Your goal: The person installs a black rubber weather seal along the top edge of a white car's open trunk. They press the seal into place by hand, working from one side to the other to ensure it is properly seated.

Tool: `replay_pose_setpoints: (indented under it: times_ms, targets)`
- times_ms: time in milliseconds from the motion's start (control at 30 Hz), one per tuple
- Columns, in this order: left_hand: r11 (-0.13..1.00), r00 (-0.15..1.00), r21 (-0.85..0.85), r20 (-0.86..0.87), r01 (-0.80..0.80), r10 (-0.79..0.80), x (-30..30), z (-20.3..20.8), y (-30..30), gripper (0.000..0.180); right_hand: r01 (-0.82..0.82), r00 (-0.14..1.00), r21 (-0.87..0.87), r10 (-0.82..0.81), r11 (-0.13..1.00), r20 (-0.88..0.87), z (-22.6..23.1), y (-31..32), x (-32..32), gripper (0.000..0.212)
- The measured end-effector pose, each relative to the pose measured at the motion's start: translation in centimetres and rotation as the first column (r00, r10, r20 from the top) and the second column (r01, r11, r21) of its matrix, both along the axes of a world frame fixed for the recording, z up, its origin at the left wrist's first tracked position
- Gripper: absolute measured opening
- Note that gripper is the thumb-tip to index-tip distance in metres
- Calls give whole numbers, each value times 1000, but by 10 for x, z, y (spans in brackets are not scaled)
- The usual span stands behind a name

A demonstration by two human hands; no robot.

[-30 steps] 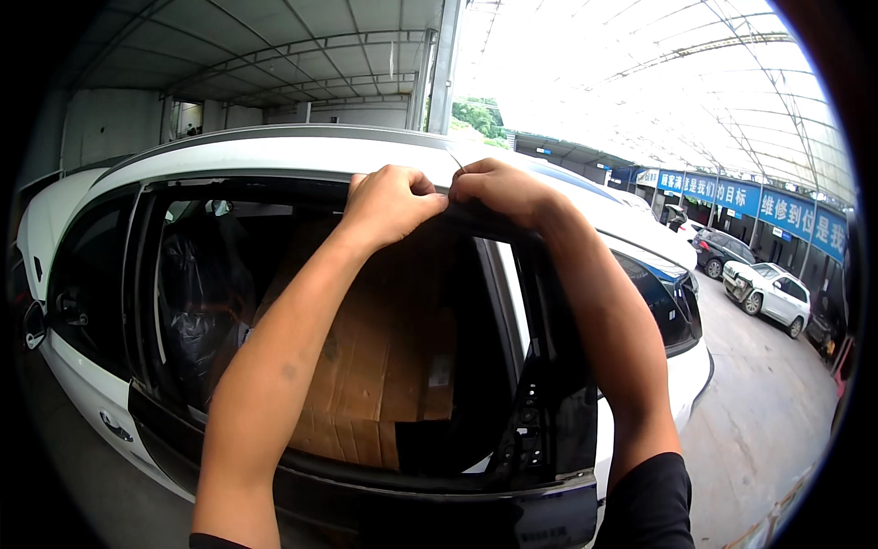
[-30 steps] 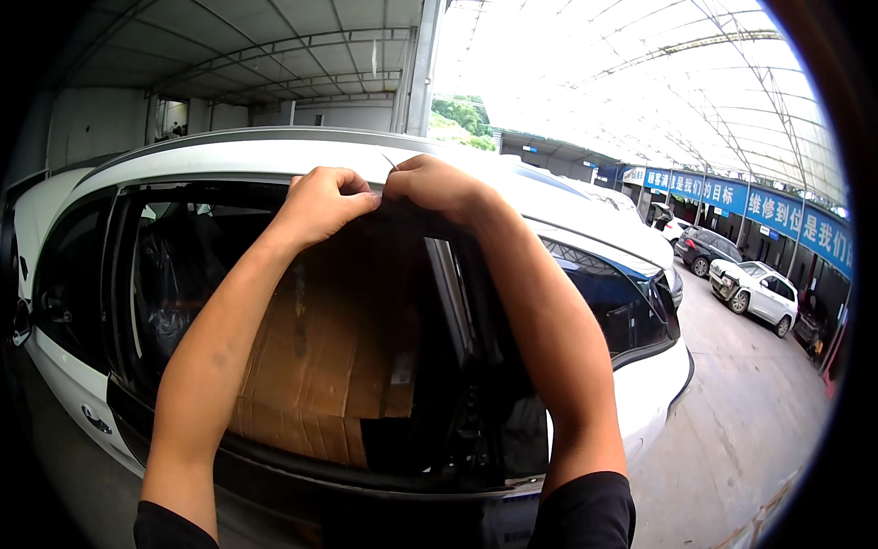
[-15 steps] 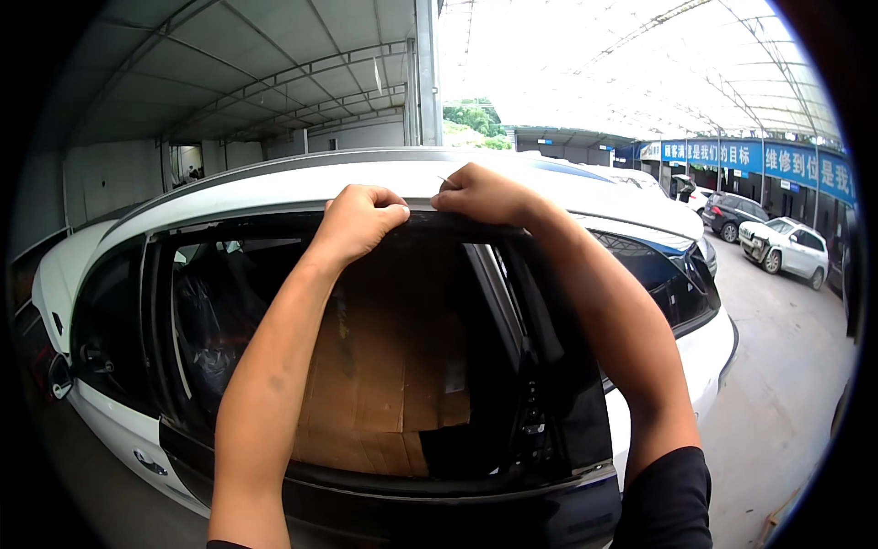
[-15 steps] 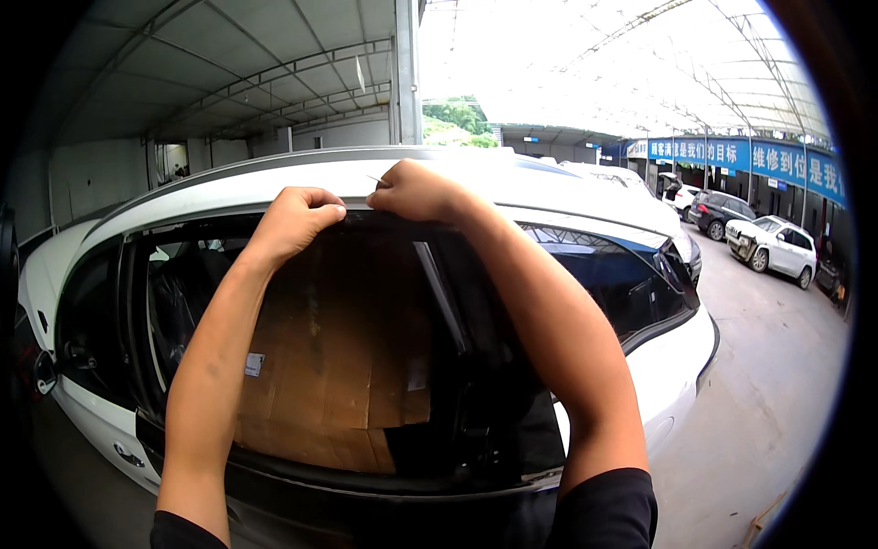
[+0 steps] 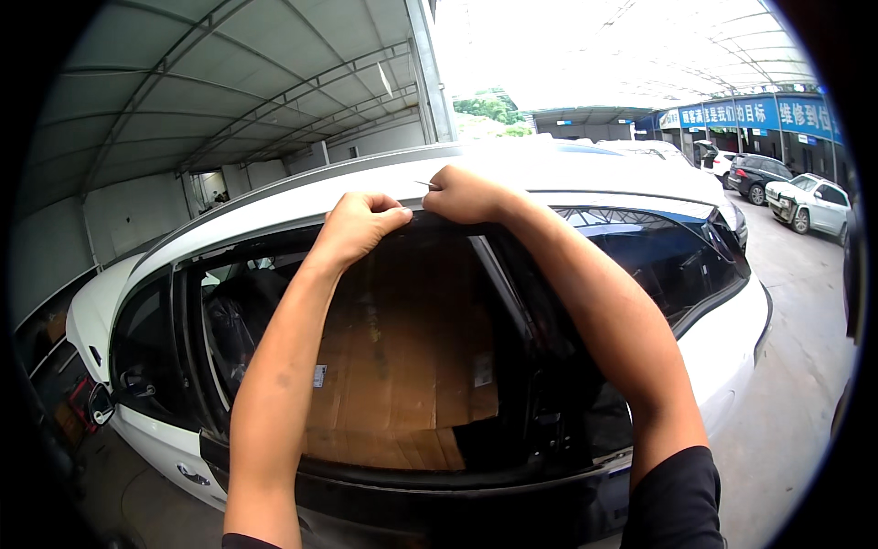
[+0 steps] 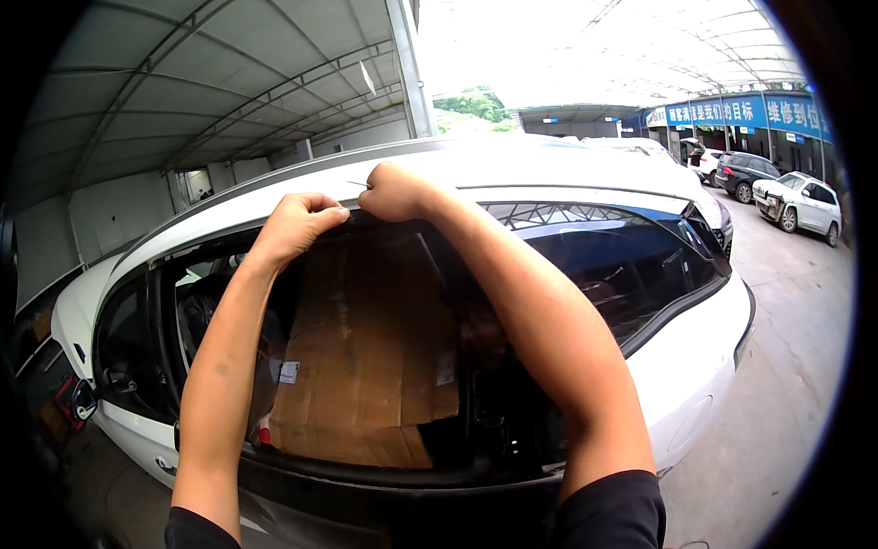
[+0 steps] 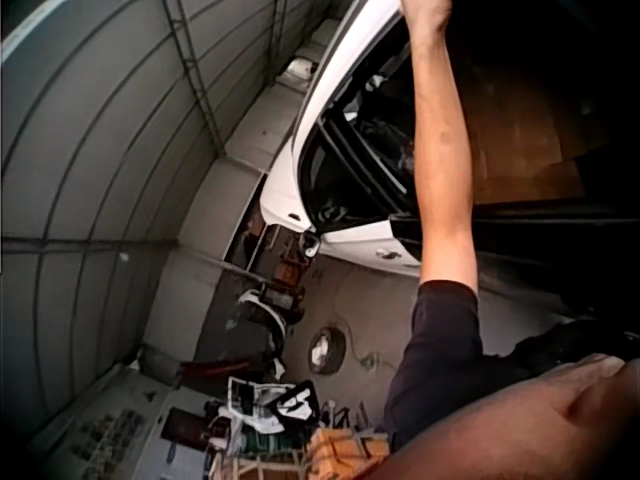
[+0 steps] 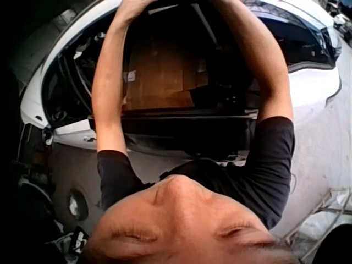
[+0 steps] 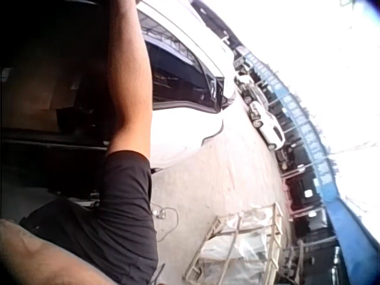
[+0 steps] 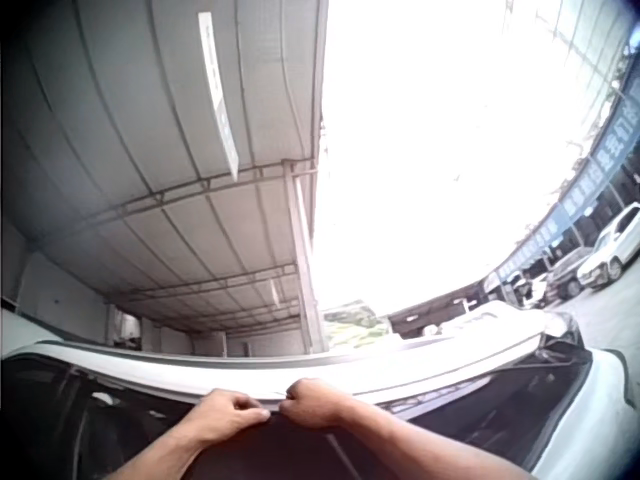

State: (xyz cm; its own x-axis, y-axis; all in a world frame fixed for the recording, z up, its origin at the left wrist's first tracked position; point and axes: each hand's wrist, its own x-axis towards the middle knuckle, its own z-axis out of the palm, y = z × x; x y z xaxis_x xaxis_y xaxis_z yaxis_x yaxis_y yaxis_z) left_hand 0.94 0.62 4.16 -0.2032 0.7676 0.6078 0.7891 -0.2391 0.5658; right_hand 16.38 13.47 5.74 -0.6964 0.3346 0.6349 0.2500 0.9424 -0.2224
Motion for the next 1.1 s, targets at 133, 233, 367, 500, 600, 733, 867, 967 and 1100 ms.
replay_pose_setpoints:
  times_ms: [133,233,367,500,600,733,867,967,1100]
  targets:
    - [999,1000,-40,6,22,-21,-6,2,-2,23,-25,1000,2,25,1000,-2,0,1,2,33]
    - [998,998,-38,5,59,-59,-12,1,-3,23,-33,998,5,33,999,-51,-3,-1,5,34]
    - [998,998,-20,-36,53,-54,-7,3,-3,22,-48,999,-22,48,999,9,1,-9,11,37]
    - [999,999,-44,-44,10,-12,-8,3,0,25,-19,996,-40,22,999,92,4,-13,7,36]
    - [995,996,-52,-36,83,-85,-11,2,2,25,56,988,-58,-47,997,146,8,-19,5,34]
    - [982,983,-46,-6,185,-186,-23,1,-6,24,52,984,-163,-22,985,178,12,-28,7,33]
    - [982,983,-51,-28,181,-182,-22,1,-7,25,34,976,-258,24,965,216,15,-23,11,33]
    - [984,984,-54,-33,173,-174,-21,1,-6,26,71,975,-174,-32,982,218,16,-30,6,31]
    - [982,982,-37,-41,183,-185,-25,-1,-6,27,107,973,-242,-52,964,224,16,-28,2,29]
